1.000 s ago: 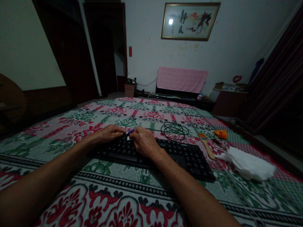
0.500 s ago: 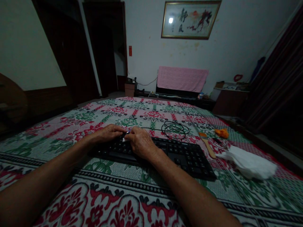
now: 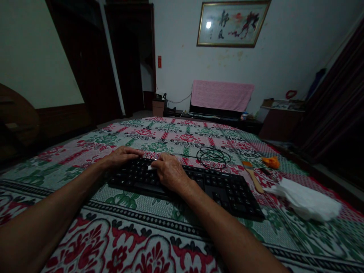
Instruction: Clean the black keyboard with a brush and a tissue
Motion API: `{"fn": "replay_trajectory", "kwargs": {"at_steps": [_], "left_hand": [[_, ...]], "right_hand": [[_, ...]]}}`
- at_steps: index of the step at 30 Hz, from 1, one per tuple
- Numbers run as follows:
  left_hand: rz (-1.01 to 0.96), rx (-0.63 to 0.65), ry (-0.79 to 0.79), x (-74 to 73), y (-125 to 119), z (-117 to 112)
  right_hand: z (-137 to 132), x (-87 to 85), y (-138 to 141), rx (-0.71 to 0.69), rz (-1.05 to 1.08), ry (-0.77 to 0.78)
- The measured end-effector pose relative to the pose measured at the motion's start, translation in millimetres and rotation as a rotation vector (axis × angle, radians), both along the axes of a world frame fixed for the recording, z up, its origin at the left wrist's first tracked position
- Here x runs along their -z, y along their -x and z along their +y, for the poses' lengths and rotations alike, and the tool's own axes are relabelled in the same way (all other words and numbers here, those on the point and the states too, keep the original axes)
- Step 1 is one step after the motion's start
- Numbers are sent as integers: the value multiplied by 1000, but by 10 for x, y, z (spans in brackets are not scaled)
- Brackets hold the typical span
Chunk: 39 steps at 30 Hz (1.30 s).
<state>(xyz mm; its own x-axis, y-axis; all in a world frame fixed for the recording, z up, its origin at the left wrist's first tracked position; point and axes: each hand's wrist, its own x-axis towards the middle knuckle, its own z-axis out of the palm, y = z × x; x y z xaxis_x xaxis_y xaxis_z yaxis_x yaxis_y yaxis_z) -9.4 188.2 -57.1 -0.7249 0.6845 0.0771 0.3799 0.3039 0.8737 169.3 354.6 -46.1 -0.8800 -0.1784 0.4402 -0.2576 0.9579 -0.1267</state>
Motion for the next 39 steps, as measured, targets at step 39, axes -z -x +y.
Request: {"fn": "replay_trajectory", "kwargs": {"at_steps": [39], "left_hand": [[-144,10,45,-20,-93,42]], "right_hand": [[-170,-93,-92,-86,-80,-33]]}}
